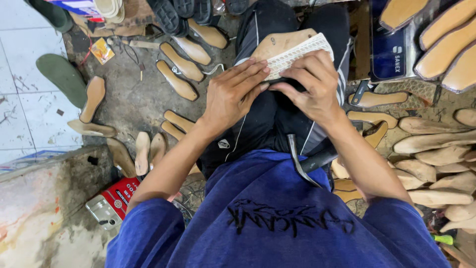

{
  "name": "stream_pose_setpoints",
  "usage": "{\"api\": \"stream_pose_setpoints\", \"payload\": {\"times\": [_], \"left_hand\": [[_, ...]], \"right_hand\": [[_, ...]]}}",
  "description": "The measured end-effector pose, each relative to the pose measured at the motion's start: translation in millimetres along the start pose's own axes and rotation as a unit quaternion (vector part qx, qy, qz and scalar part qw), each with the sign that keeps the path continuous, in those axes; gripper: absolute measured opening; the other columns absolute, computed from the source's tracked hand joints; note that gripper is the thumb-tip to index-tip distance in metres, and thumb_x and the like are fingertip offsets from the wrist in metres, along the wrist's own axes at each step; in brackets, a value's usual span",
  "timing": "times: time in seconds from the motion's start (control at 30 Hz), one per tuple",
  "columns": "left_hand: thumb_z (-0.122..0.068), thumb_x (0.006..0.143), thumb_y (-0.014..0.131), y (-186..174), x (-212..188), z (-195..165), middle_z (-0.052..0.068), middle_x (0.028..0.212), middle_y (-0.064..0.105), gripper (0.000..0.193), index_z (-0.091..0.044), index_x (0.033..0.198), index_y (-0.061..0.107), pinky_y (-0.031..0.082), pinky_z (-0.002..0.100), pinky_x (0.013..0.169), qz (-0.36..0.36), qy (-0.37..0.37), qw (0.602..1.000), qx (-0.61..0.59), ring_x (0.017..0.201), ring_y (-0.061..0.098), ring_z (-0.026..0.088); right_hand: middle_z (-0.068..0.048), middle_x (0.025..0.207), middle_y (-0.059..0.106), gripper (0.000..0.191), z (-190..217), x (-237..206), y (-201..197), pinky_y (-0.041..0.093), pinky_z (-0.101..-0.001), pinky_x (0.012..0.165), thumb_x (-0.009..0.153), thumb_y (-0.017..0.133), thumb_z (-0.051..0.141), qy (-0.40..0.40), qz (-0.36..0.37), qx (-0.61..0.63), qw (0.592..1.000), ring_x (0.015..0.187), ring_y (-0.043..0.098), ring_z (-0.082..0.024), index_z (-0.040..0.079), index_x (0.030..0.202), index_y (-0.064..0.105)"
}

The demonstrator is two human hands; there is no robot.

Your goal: The person attaches a black rubber sole to a shoe upper by hand, pressing the edges to align. They then use a curved metal tool to press and secure the sole along the perimeter, repeating the process on a second shoe. The person handles shoe uppers and soles, using the tool to ensure a tight fit.

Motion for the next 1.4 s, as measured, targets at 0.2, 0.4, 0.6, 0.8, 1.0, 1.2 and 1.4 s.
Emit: {"api": "stream_pose_setpoints", "payload": {"times": [0.2,0.4,0.6,0.8,1.0,1.2,1.4], "left_hand": [[-0.016,0.095,0.076,12,6,-14,0.012,0.136,0.067,0.038,-0.003,0.129,0.067,0.049,0.044,0.110,0.053,0.006,0.998,0.036,0.132,0.061,0.031],[-0.026,0.094,0.074,32,19,-24,0.016,0.132,0.066,0.045,0.003,0.127,0.065,0.046,0.047,0.112,0.074,0.064,0.992,0.083,0.131,0.060,0.035],[-0.020,0.098,0.072,43,18,-12,0.019,0.134,0.065,0.041,0.005,0.129,0.065,0.047,0.045,0.113,0.074,0.056,0.992,0.081,0.129,0.061,0.034],[-0.015,0.097,0.072,46,25,-7,0.020,0.131,0.066,0.037,0.006,0.127,0.065,0.049,0.045,0.112,0.066,0.055,0.993,0.077,0.127,0.063,0.034],[-0.016,0.098,0.071,42,27,-16,0.019,0.133,0.064,0.039,0.002,0.131,0.064,0.049,0.044,0.109,0.070,0.042,0.994,0.066,0.127,0.062,0.034],[-0.021,0.092,0.066,67,37,-29,0.021,0.133,0.062,0.046,0.002,0.132,0.062,0.046,0.045,0.108,0.104,0.069,0.974,0.187,0.125,0.060,0.036],[-0.025,0.097,0.064,87,38,-28,0.024,0.135,0.063,0.049,0.008,0.133,0.061,0.043,0.044,0.114,0.109,0.110,0.973,0.170,0.132,0.058,0.036]], "right_hand": [[-0.010,0.097,0.064,0.031,-2,-9,-7,0.050,-0.0405,0.082,0.077,0.092,0.003,-0.038,0.029,-0.047,0.998,0.093,0.061,-0.030,0.002,0.096,0.067],[-0.009,0.094,0.063,0.030,-11,-2,-5,0.049,-0.0406,0.078,0.076,0.088,-0.002,-0.033,0.106,-0.017,0.994,0.090,0.060,-0.030,0.002,0.093,0.064],[-0.009,0.090,0.063,0.029,-28,7,-5,0.050,-0.0394,0.077,0.074,0.087,-0.002,0.024,0.132,0.004,0.991,0.087,0.061,-0.030,0.003,0.091,0.065],[-0.009,0.092,0.065,0.034,-35,15,-8,0.052,-0.0380,0.079,0.074,0.091,0.002,0.059,0.086,0.023,0.994,0.090,0.065,-0.029,0.003,0.096,0.064],[-0.013,0.101,0.060,0.045,-23,1,-30,0.050,-0.0437,0.084,0.069,0.094,0.009,0.014,0.078,-0.063,0.995,0.097,0.059,-0.034,0.002,0.102,0.064],[-0.013,0.105,0.061,0.038,-23,-7,-32,0.051,-0.0420,0.085,0.074,0.086,-0.002,-0.031,0.115,-0.088,0.989,0.100,0.059,-0.034,0.001,0.106,0.064],[-0.015,0.095,0.056,0.033,-31,0,-26,0.050,-0.0443,0.081,0.067,0.077,-0.008,-0.051,0.181,-0.072,0.980,0.093,0.058,-0.036,-0.001,0.095,0.060]]}}
Point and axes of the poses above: each hand's wrist, its own x-axis towards the middle knuckle, its own y-axis out of the palm, z = x × y, the point moved 8 cm from there along x, towards the middle knuckle
